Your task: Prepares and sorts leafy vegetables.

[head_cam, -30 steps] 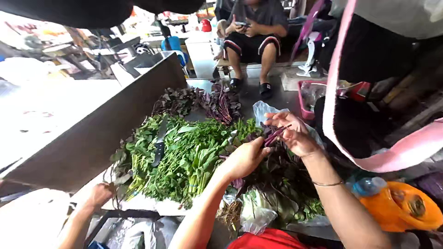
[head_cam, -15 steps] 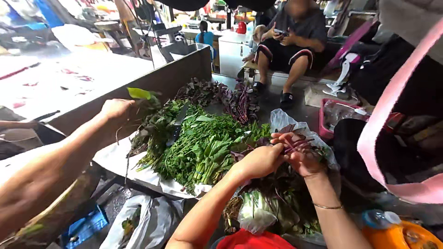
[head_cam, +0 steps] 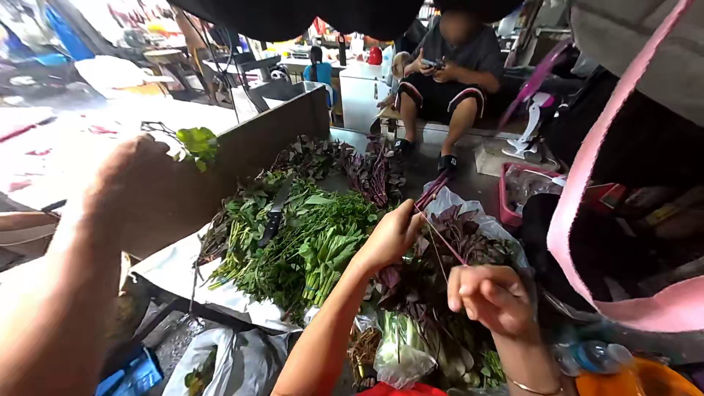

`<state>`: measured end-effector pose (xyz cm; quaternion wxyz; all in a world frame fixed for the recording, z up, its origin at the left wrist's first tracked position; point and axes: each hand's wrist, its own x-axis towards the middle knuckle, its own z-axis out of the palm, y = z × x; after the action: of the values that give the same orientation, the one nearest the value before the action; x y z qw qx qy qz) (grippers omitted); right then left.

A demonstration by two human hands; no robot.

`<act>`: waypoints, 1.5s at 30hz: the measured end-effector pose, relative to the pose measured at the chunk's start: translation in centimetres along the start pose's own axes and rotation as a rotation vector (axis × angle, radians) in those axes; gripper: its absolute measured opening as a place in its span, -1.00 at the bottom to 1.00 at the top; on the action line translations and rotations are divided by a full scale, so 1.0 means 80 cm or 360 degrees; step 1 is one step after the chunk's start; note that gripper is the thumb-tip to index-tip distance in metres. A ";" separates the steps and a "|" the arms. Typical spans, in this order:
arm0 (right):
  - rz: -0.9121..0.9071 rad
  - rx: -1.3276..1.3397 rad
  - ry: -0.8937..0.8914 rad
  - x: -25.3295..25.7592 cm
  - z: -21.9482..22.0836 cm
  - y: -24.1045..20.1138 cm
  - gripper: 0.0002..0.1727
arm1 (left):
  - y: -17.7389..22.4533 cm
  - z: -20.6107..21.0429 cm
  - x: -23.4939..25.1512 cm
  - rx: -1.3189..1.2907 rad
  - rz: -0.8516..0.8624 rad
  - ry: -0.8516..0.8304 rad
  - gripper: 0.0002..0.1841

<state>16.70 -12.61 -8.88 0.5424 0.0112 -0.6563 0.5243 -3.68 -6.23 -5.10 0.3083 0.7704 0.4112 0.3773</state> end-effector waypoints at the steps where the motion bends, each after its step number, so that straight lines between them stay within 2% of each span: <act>1: -0.0089 0.0307 0.0038 0.006 0.010 -0.001 -0.68 | 0.002 -0.004 0.000 -0.0083 0.0013 0.0059 -0.73; 4: -0.0244 0.1337 0.0377 0.025 0.023 0.010 -0.53 | 0.016 -0.017 -0.004 -0.0350 0.0112 0.0190 -0.73; 6: -0.0319 0.1552 0.0626 0.040 0.017 0.025 -0.56 | 0.025 -0.024 -0.009 -0.0474 0.0235 0.0206 -0.73; 7: -0.0319 0.1400 0.0712 0.050 0.013 0.033 -0.57 | 0.031 -0.029 -0.012 -0.0497 0.0289 0.0173 -0.73; 9: -0.0318 0.0842 0.0618 0.069 -0.004 0.050 -0.34 | 0.044 -0.035 -0.022 -0.0475 0.0362 0.0040 -0.71; 11: -0.0262 0.0349 0.0303 0.091 -0.031 0.052 -0.08 | 0.051 -0.041 -0.030 -0.0392 0.0357 -0.0134 -0.70; 13: -0.0059 -0.0017 0.0011 0.112 -0.063 0.033 0.06 | 0.050 -0.050 -0.035 -0.0241 0.0282 -0.0320 -0.66; 16: 0.0229 -0.0521 -0.0579 0.153 -0.090 -0.010 0.10 | 0.045 -0.056 -0.034 0.0107 0.0124 -0.0683 -0.66; 17: 0.0263 -0.0689 -0.0782 0.164 -0.085 -0.021 0.01 | 0.041 -0.052 -0.031 0.0197 0.0092 -0.0746 -0.66; 19: 0.0197 -0.1299 -0.0982 0.168 -0.045 -0.034 -0.39 | 0.031 -0.046 -0.026 0.0230 0.0022 -0.0704 -0.69; 21: -0.0058 -0.1835 -0.1014 0.145 0.010 -0.032 -0.66 | 0.018 -0.045 -0.023 0.0060 -0.0053 -0.0520 -0.69; 22: -0.0203 -0.1904 -0.0982 0.128 0.031 -0.027 -0.71 | 0.010 -0.048 -0.020 -0.0070 -0.0121 -0.0426 -0.66; 24: -0.0414 -0.1630 -0.0724 0.090 0.054 -0.008 -0.76 | -0.012 -0.050 -0.020 -0.0442 -0.0236 -0.0165 -0.70; 25: -0.0428 -0.1241 -0.0505 0.074 0.056 0.004 -0.77 | -0.018 -0.051 -0.023 -0.0682 -0.0227 -0.0041 -0.74; 27: -0.0318 -0.0353 0.0015 0.057 0.048 0.025 -0.64 | -0.018 -0.055 -0.033 -0.1076 -0.0082 0.0103 -0.77; 29: -0.0231 0.0276 0.0374 0.059 0.020 0.039 -0.43 | -0.013 -0.058 -0.045 -0.1168 0.0122 0.0039 -0.80; 30: -0.0177 0.0375 0.0466 0.062 0.001 0.047 -0.31 | -0.006 -0.059 -0.051 -0.1070 0.0182 -0.0060 -0.79; 32: -0.0012 0.0223 0.0390 0.073 -0.040 0.058 -0.06 | 0.011 -0.058 -0.055 -0.0681 0.0192 -0.0344 -0.72; 33: 0.0083 0.0019 0.0238 0.079 -0.059 0.052 0.02 | 0.016 -0.057 -0.052 -0.0468 0.0148 -0.0530 -0.70; 34: 0.0155 -0.0181 0.0028 0.088 -0.074 0.038 0.00 | 0.017 -0.053 -0.045 -0.0296 0.0099 -0.0715 -0.68; 36: 0.0207 -0.0703 -0.0425 0.111 -0.078 0.000 -0.23 | 0.014 -0.042 -0.030 -0.0095 0.0016 -0.0928 -0.66; 37: 0.0191 -0.1035 -0.0567 0.117 -0.061 -0.015 -0.35 | 0.011 -0.035 -0.025 -0.0066 -0.0009 -0.0913 -0.67; 39: -0.0001 -0.1641 -0.0744 0.110 -0.011 -0.024 -0.59 | 0.005 -0.027 -0.019 -0.0167 -0.0075 -0.0683 -0.69; 40: -0.0155 -0.1795 -0.0781 0.097 0.013 -0.020 -0.67 | 0.002 -0.027 -0.017 -0.0294 -0.0146 -0.0559 -0.66; 41: -0.0300 -0.1808 -0.0732 0.082 0.031 -0.014 -0.73 | -0.003 -0.025 -0.014 -0.0448 -0.0247 -0.0401 -0.66; 42: -0.0389 -0.1646 -0.0595 0.067 0.040 -0.006 -0.76 | -0.008 -0.023 -0.012 -0.0641 -0.0304 -0.0239 -0.69; 45: -0.0298 -0.0578 0.0147 0.042 0.026 0.019 -0.62 | -0.012 -0.032 -0.023 -0.1119 -0.0149 0.0008 -0.77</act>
<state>12.98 -11.56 -7.20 0.6114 -0.0498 -0.7106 0.3446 -6.90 -6.97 -5.15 0.5707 0.5965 0.2918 0.4830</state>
